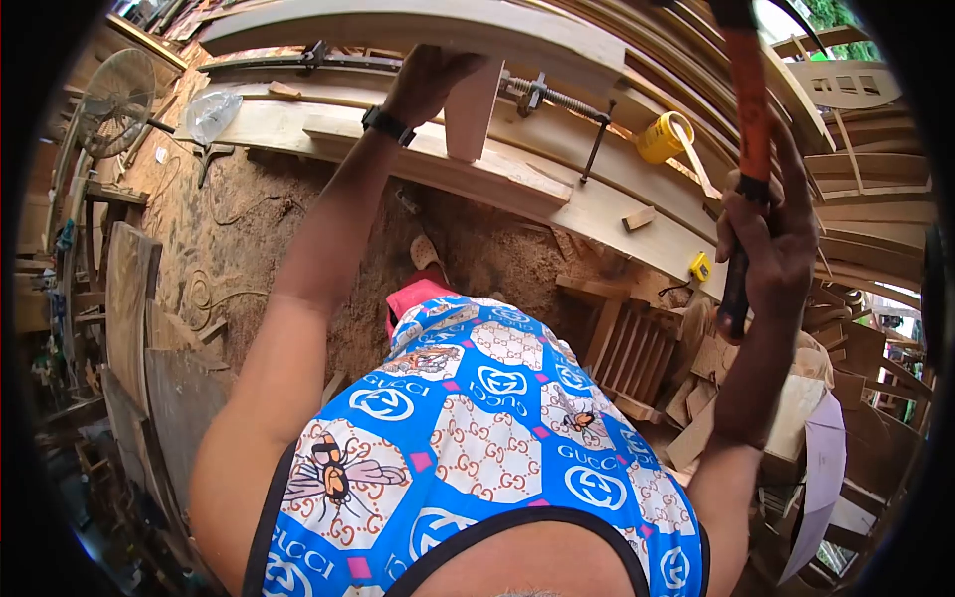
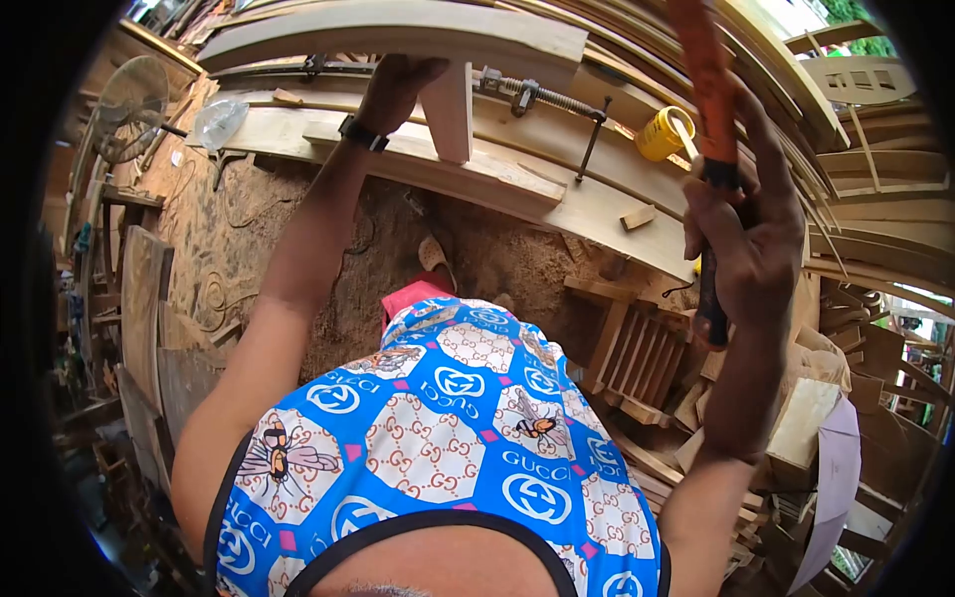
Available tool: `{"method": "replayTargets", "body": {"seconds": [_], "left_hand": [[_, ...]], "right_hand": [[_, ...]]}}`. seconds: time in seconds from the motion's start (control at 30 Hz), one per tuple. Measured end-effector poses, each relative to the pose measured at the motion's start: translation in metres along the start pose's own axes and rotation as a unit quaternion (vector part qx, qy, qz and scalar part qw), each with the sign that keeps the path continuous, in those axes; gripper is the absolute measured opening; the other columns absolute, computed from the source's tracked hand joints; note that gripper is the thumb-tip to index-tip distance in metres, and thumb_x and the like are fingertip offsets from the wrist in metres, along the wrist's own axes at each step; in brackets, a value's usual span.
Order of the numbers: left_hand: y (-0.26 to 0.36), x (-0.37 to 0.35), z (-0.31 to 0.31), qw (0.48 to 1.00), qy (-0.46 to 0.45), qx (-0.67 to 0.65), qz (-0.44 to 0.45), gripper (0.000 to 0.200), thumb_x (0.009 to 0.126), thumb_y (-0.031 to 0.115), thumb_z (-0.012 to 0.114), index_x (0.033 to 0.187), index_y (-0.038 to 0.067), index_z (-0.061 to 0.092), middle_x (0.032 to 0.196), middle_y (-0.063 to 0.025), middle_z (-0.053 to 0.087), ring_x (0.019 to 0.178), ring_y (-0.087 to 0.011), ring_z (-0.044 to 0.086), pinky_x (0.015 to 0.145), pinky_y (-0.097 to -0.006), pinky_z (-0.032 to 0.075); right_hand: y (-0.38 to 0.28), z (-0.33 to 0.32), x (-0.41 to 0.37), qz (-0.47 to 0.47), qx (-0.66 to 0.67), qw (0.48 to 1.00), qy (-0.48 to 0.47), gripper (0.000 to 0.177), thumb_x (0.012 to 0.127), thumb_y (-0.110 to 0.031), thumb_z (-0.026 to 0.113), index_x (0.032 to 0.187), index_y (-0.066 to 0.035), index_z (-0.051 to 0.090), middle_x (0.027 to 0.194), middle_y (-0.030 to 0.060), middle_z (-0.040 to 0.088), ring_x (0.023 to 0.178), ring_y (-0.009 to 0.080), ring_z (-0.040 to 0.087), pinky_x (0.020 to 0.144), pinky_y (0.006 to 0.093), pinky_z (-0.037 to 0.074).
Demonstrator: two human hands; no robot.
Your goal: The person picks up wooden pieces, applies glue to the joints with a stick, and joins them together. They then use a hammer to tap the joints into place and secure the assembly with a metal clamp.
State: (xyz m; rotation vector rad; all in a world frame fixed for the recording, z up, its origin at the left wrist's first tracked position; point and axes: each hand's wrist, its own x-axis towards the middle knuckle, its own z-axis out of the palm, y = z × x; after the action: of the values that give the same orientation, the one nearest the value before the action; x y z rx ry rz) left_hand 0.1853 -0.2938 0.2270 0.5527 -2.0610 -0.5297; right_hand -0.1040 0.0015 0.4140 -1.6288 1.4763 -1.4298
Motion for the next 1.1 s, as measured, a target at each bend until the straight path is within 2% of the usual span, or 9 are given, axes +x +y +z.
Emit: {"method": "replayTargets", "body": {"seconds": [0.07, 0.17, 0.53, 0.67, 0.77, 0.93, 1.0, 1.03, 1.1], "left_hand": [[0.009, -0.002, -0.002, 0.986, 0.003, -0.101, -0.130, 0.028, 0.096, 0.015, 0.072, 0.119, 0.001, 0.065, 0.115, -0.0076, 0.071, 0.107, -0.0186, 0.068, 0.091, -0.0366, 0.055], [0.020, -0.006, 0.013, 0.959, 0.040, -0.259, -0.106, 0.030, 0.094, 0.015, 0.075, 0.118, 0.001, 0.064, 0.112, -0.0084, 0.072, 0.105, -0.0194, 0.068, 0.090, -0.0381, 0.054], [0.037, -0.010, 0.007, 0.973, 0.020, -0.206, -0.102, 0.034, 0.095, 0.017, 0.073, 0.124, 0.003, 0.062, 0.112, -0.0068, 0.071, 0.104, -0.0165, 0.064, 0.093, -0.0362, 0.052], [0.025, -0.007, 0.001, 0.965, 0.063, -0.228, -0.111, 0.031, 0.093, 0.017, 0.075, 0.118, 0.001, 0.068, 0.109, -0.0073, 0.075, 0.102, -0.0167, 0.068, 0.090, -0.0349, 0.054], [0.025, -0.008, -0.007, 0.975, 0.043, -0.184, -0.118, 0.035, 0.096, 0.028, 0.071, 0.117, 0.001, 0.068, 0.105, -0.0071, 0.073, 0.100, -0.0163, 0.066, 0.088, -0.0365, 0.053], [0.019, -0.009, -0.004, 0.973, 0.028, -0.177, -0.148, 0.032, 0.094, 0.023, 0.072, 0.116, 0.000, 0.069, 0.106, -0.0081, 0.075, 0.101, -0.0170, 0.068, 0.089, -0.0359, 0.054], [0.024, -0.015, 0.003, 0.973, 0.078, -0.172, -0.130, 0.033, 0.095, 0.023, 0.072, 0.117, 0.000, 0.069, 0.107, -0.0082, 0.074, 0.102, -0.0167, 0.068, 0.091, -0.0356, 0.053], [0.023, -0.018, 0.003, 0.972, 0.082, -0.174, -0.136, 0.033, 0.095, 0.023, 0.072, 0.117, 0.000, 0.069, 0.107, -0.0082, 0.074, 0.102, -0.0167, 0.068, 0.091, -0.0356, 0.053], [0.021, -0.018, -0.001, 0.967, 0.034, -0.208, -0.146, 0.034, 0.095, 0.022, 0.072, 0.119, 0.000, 0.069, 0.110, -0.0085, 0.074, 0.104, -0.0167, 0.067, 0.093, -0.0359, 0.052]], "right_hand": [[-0.021, 0.004, 0.015, -0.003, -0.017, 0.999, -0.033, 0.069, 0.093, -0.001, 0.061, 0.158, -0.010, 0.040, 0.077, 0.0018, 0.061, 0.054, 0.0060, 0.050, 0.050, 0.0228, 0.042], [-0.053, 0.009, 0.042, 0.000, -0.096, 0.991, -0.091, 0.067, 0.093, -0.004, 0.061, 0.157, -0.016, 0.044, 0.075, 0.0007, 0.060, 0.054, 0.0049, 0.049, 0.050, 0.0242, 0.041], [-0.031, 0.038, 0.073, -0.111, -0.292, 0.923, -0.226, 0.063, 0.097, -0.008, 0.063, 0.156, -0.026, 0.047, 0.075, -0.0001, 0.059, 0.054, 0.0055, 0.050, 0.051, 0.0260, 0.047], [-0.058, 0.037, 0.074, -0.007, -0.279, 0.941, -0.190, 0.058, 0.097, -0.013, 0.065, 0.153, -0.018, 0.050, 0.083, 0.0145, 0.073, 0.064, 0.0124, 0.058, 0.067, 0.0320, 0.053], [-0.035, 0.041, 0.078, -0.154, -0.271, 0.943, -0.118, 0.060, 0.098, -0.013, 0.065, 0.154, -0.024, 0.049, 0.069, 0.0010, 0.056, 0.052, 0.0056, 0.049, 0.053, 0.0272, 0.047], [-0.010, 0.035, 0.101, -0.292, -0.348, 0.872, -0.184, 0.060, 0.097, -0.013, 0.064, 0.154, -0.023, 0.049, 0.070, 0.0009, 0.058, 0.061, 0.0062, 0.054, 0.058, 0.0285, 0.049], [-0.043, 0.038, 0.091, -0.146, -0.340, 0.907, -0.201, 0.058, 0.097, -0.012, 0.064, 0.153, -0.021, 0.051, 0.076, 0.0024, 0.062, 0.065, 0.0055, 0.055, 0.059, 0.0268, 0.048], [-0.049, 0.040, 0.089, -0.128, -0.335, 0.914, -0.187, 0.057, 0.096, -0.015, 0.066, 0.151, -0.022, 0.053, 0.104, 0.0183, 0.075, 0.078, 0.0212, 0.068, 0.080, 0.0379, 0.056], [-0.043, 0.044, 0.089, -0.113, -0.333, 0.914, -0.203, 0.056, 0.097, -0.013, 0.065, 0.151, -0.022, 0.053, 0.088, 0.0099, 0.066, 0.069, 0.0137, 0.058, 0.069, 0.0321, 0.051]]}}
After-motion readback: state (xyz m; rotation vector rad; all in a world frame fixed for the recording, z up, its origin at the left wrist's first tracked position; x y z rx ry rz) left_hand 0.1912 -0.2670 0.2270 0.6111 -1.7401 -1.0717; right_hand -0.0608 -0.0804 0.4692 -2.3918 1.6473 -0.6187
